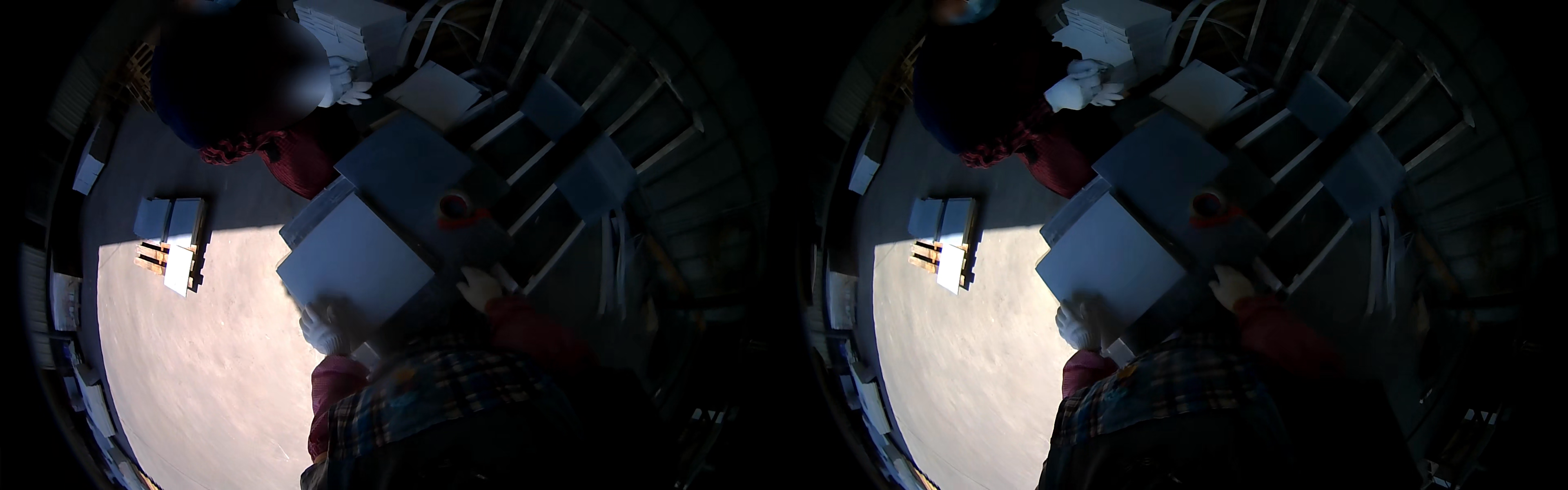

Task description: The person wraps rectangular boxes with gray paper, folds the edges, and secures them with tape. The person handles multiple boxes one at a time, aligns the paper, and tapes the seams while a coworker assists nearby.

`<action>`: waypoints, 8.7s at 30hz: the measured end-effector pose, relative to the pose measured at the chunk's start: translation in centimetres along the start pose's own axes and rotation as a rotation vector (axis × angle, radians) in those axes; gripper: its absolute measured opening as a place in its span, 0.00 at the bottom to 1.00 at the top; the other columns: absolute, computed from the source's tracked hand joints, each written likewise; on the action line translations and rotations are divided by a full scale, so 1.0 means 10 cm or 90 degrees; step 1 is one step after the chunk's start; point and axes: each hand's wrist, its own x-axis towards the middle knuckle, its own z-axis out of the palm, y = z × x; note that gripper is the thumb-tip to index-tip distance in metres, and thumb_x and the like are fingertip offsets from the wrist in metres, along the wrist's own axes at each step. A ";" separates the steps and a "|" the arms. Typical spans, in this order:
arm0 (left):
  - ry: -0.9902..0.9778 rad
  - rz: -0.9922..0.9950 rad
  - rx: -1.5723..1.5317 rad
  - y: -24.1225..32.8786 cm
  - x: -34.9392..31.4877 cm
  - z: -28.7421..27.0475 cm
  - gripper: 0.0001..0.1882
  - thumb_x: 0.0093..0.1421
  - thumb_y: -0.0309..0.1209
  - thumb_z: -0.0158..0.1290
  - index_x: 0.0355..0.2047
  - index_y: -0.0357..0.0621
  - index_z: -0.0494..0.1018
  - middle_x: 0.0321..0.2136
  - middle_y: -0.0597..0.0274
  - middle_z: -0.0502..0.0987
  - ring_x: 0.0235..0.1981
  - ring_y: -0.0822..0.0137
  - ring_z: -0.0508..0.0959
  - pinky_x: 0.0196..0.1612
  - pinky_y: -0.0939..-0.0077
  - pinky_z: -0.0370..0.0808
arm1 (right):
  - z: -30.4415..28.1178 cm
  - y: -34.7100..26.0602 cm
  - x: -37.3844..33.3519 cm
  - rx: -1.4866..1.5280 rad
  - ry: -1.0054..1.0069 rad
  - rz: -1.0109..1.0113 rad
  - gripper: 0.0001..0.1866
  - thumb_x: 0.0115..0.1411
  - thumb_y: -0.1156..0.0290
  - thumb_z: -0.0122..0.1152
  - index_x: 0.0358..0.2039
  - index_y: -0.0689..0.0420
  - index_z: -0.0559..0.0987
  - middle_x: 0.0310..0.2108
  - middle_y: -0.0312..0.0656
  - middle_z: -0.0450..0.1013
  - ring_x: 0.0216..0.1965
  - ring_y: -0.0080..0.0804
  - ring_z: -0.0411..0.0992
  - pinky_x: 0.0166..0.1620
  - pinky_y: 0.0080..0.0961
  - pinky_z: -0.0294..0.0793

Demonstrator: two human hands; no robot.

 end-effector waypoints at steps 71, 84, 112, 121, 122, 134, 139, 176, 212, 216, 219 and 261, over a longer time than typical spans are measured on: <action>-0.074 0.136 0.159 0.82 0.16 0.53 0.32 0.72 0.46 0.49 0.70 0.41 0.59 0.71 0.39 0.58 0.71 0.38 0.58 0.72 0.42 0.57 | -0.20 0.35 0.82 -0.146 0.127 -0.565 0.24 0.60 0.58 0.65 0.55 0.52 0.75 0.62 0.43 0.68 0.65 0.43 0.63 0.67 0.48 0.61; -0.075 0.116 0.149 0.83 0.22 0.48 0.35 0.66 0.44 0.53 0.69 0.41 0.61 0.71 0.43 0.59 0.72 0.38 0.57 0.74 0.42 0.53 | -0.41 0.13 0.88 -0.163 0.055 -0.546 0.25 0.60 0.57 0.66 0.55 0.52 0.74 0.59 0.42 0.68 0.61 0.42 0.64 0.66 0.43 0.60; 0.034 0.195 0.137 0.71 0.22 0.60 0.36 0.71 0.55 0.46 0.67 0.40 0.65 0.66 0.35 0.65 0.67 0.30 0.65 0.66 0.32 0.64 | -0.19 0.30 0.92 -0.177 -0.027 -0.525 0.28 0.65 0.54 0.61 0.62 0.50 0.72 0.66 0.44 0.65 0.68 0.45 0.59 0.71 0.48 0.55; 0.028 0.196 0.133 0.73 0.24 0.60 0.36 0.71 0.56 0.45 0.67 0.40 0.65 0.66 0.35 0.66 0.67 0.30 0.65 0.66 0.32 0.64 | -0.23 0.29 0.94 -0.178 -0.011 -0.531 0.27 0.65 0.54 0.62 0.61 0.50 0.72 0.64 0.43 0.66 0.67 0.45 0.60 0.70 0.48 0.56; 0.027 0.195 0.133 0.73 0.24 0.60 0.36 0.71 0.56 0.46 0.67 0.40 0.65 0.66 0.35 0.66 0.67 0.30 0.65 0.66 0.32 0.63 | -0.22 0.30 0.93 -0.176 -0.007 -0.533 0.27 0.64 0.54 0.62 0.61 0.50 0.73 0.64 0.43 0.66 0.67 0.45 0.61 0.69 0.48 0.57; 0.012 0.189 0.132 0.74 0.24 0.59 0.35 0.70 0.53 0.48 0.67 0.40 0.65 0.66 0.35 0.65 0.67 0.31 0.64 0.67 0.32 0.62 | -0.28 0.27 0.93 -0.159 0.012 -0.541 0.26 0.62 0.54 0.64 0.58 0.50 0.73 0.62 0.42 0.67 0.64 0.43 0.62 0.67 0.46 0.59; 0.016 0.197 0.134 0.73 0.23 0.60 0.35 0.70 0.53 0.48 0.67 0.40 0.65 0.66 0.35 0.65 0.67 0.31 0.64 0.67 0.32 0.63 | -0.30 0.26 0.92 -0.161 0.025 -0.542 0.26 0.61 0.55 0.65 0.57 0.50 0.73 0.61 0.42 0.68 0.64 0.43 0.62 0.67 0.45 0.59; -0.002 0.179 0.149 0.68 0.20 0.63 0.35 0.71 0.52 0.49 0.71 0.44 0.60 0.70 0.39 0.61 0.70 0.36 0.61 0.71 0.38 0.59 | -0.31 0.24 0.91 -0.167 0.005 -0.540 0.28 0.62 0.55 0.65 0.59 0.50 0.72 0.62 0.42 0.67 0.65 0.42 0.62 0.67 0.45 0.59; -0.009 0.186 0.152 0.71 0.21 0.60 0.35 0.72 0.54 0.46 0.70 0.44 0.60 0.70 0.38 0.61 0.70 0.35 0.61 0.70 0.36 0.60 | -0.28 0.31 0.91 -0.159 0.009 -0.535 0.27 0.63 0.55 0.64 0.60 0.50 0.72 0.63 0.42 0.65 0.66 0.42 0.60 0.69 0.46 0.57; -0.023 0.181 0.162 0.71 0.21 0.60 0.35 0.73 0.53 0.46 0.71 0.45 0.58 0.71 0.40 0.59 0.71 0.37 0.59 0.72 0.38 0.58 | -0.29 0.30 0.92 -0.158 0.005 -0.535 0.27 0.63 0.55 0.64 0.60 0.50 0.72 0.63 0.42 0.66 0.66 0.42 0.60 0.69 0.46 0.57; -0.005 0.178 0.132 0.74 0.21 0.59 0.36 0.71 0.54 0.46 0.69 0.40 0.63 0.68 0.34 0.63 0.68 0.30 0.62 0.67 0.31 0.60 | -0.29 0.29 0.93 -0.156 0.006 -0.539 0.27 0.63 0.56 0.64 0.60 0.50 0.72 0.63 0.42 0.66 0.66 0.42 0.61 0.69 0.46 0.57; 0.003 0.173 0.092 0.80 0.25 0.56 0.35 0.66 0.49 0.55 0.66 0.40 0.66 0.67 0.38 0.65 0.67 0.32 0.63 0.69 0.36 0.60 | -0.14 0.30 0.94 -0.195 -0.036 -0.501 0.28 0.66 0.52 0.61 0.63 0.49 0.73 0.66 0.43 0.67 0.68 0.46 0.61 0.70 0.49 0.56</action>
